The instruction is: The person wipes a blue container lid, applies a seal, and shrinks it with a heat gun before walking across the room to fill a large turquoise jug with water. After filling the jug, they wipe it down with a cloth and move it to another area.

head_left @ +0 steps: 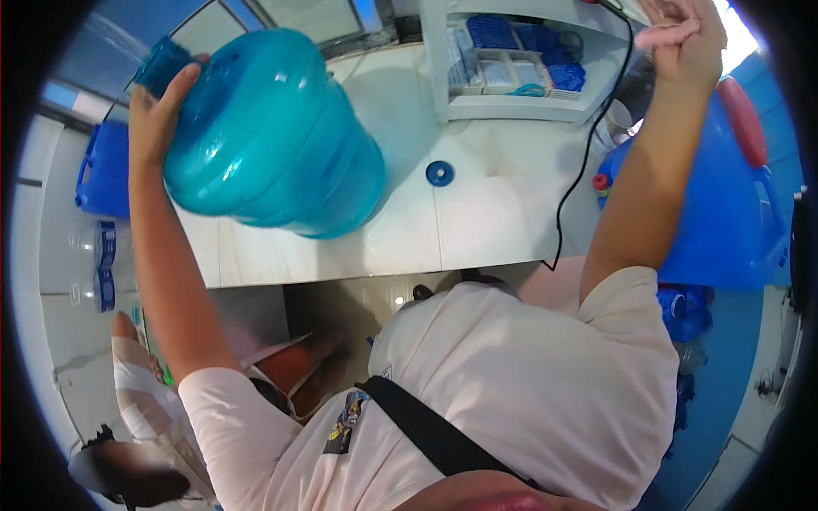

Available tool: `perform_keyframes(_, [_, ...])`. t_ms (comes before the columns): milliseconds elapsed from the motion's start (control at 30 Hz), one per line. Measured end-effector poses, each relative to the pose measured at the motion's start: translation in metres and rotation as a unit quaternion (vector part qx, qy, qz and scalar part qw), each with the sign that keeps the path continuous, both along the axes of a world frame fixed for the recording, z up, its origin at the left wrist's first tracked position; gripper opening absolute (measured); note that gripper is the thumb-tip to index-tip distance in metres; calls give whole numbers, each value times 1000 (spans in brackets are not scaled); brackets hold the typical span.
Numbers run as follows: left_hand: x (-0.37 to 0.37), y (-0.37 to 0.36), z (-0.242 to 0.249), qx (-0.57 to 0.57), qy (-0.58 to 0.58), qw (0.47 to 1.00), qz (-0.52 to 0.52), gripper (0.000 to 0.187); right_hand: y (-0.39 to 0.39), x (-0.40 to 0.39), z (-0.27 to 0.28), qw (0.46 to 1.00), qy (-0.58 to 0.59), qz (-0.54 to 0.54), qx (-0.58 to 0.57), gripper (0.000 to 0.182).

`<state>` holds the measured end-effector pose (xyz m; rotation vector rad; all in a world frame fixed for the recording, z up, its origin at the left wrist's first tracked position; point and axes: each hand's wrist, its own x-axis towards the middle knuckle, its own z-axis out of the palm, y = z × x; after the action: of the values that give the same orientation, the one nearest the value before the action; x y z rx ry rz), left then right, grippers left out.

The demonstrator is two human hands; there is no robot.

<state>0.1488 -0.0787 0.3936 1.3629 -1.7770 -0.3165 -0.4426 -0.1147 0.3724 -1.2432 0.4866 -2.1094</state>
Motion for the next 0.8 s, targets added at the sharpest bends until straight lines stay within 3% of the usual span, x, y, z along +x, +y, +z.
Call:
perform_keyframes(167, [-3,3,1,20,15,1000,-13,40,87,59,-14,998,-45,-8,39,40])
perform_keyframes(333, [2,1,-2,14,25,1000,6,38,186,51,-71,976,36,207,63,23])
perform_keyframes(467, [19,-8,-2,0,-24,1000,-4,37,277,24,-81,975,76,-124,166,20])
perform_keyframes(500, [33,-18,-6,-3,-25,1000,-10,38,301,13,-83,947,98,-234,195,16])
perform_keyframes(533, [46,-25,-9,11,-15,1000,-23,39,323,7,-86,937,95,-261,210,16])
perform_keyframes(633, [67,-39,-7,60,-6,997,-46,43,366,-22,-98,798,127,-438,393,19])
perform_keyframes(700, [77,-49,-10,70,-4,998,4,44,393,-64,-146,668,239,-520,476,27])
perform_keyframes(800, [65,-43,-12,26,0,1000,-3,52,425,-99,-237,569,264,-564,538,34])
